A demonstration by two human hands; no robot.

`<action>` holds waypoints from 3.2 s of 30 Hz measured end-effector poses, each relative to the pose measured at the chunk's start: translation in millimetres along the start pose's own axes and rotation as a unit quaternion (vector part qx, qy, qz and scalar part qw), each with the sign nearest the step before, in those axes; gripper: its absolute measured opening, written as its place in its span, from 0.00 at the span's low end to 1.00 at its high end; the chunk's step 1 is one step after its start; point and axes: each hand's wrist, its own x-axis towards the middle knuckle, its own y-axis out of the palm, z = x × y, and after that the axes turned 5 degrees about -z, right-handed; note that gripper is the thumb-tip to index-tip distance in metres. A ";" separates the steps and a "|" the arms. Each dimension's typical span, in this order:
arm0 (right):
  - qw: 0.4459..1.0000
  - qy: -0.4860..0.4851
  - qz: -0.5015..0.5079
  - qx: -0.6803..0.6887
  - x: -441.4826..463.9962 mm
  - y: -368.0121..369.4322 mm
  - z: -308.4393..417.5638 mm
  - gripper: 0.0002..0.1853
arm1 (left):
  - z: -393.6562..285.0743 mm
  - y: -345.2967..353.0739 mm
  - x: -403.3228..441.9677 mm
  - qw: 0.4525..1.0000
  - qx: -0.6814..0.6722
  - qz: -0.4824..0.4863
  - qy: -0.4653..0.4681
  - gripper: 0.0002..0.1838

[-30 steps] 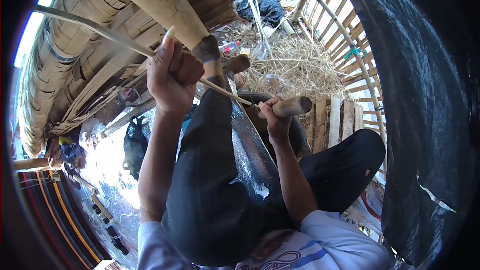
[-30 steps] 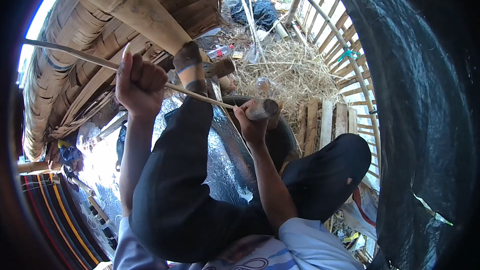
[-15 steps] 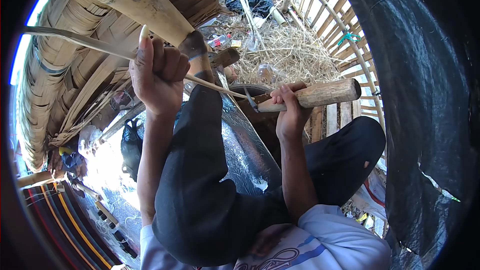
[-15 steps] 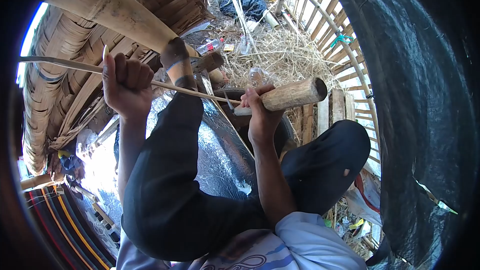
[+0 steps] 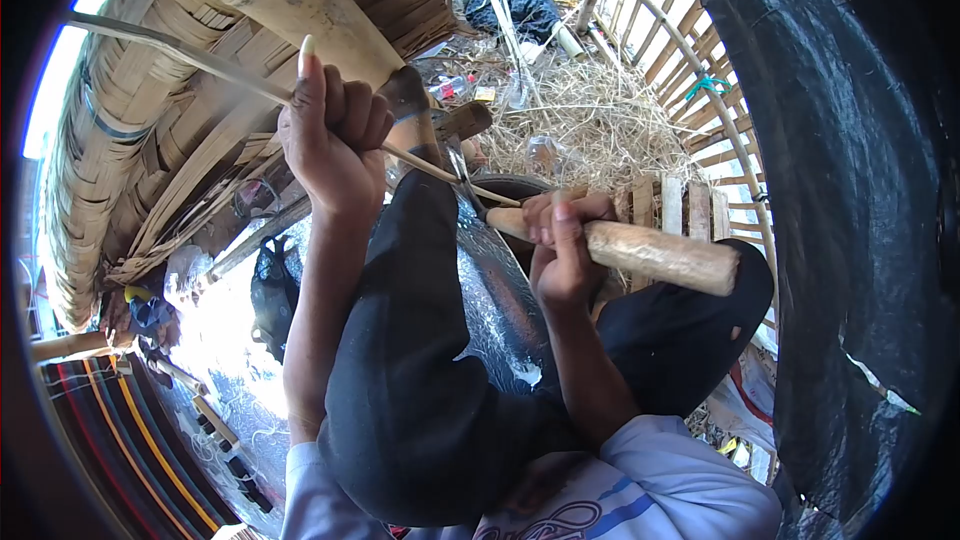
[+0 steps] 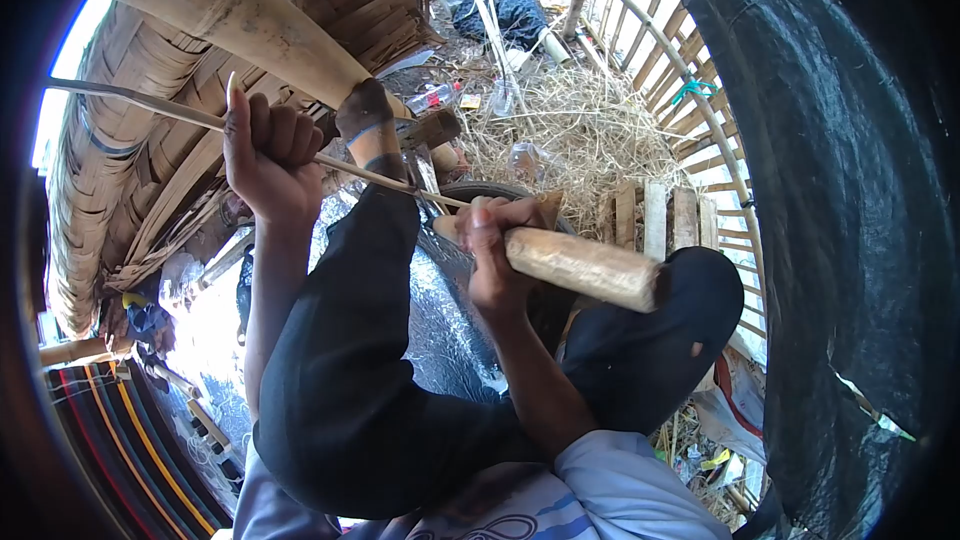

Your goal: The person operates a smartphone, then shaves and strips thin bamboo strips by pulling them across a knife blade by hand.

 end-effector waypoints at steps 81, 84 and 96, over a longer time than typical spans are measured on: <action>0.973 -0.029 -0.001 -0.227 -19.9 -36.0 -57.9 0.09 | -2.6 6.6 -12.3 0.997 0.019 -0.071 0.024 0.26; 0.969 -0.033 -0.035 -0.244 -12.2 -52.9 -69.8 0.11 | -5.7 5.2 -14.7 0.997 0.015 -0.073 0.020 0.26; 0.969 0.000 -0.035 -0.246 -6.2 -67.8 -82.1 0.12 | -5.1 2.6 -18.6 1.000 0.001 -0.001 0.006 0.25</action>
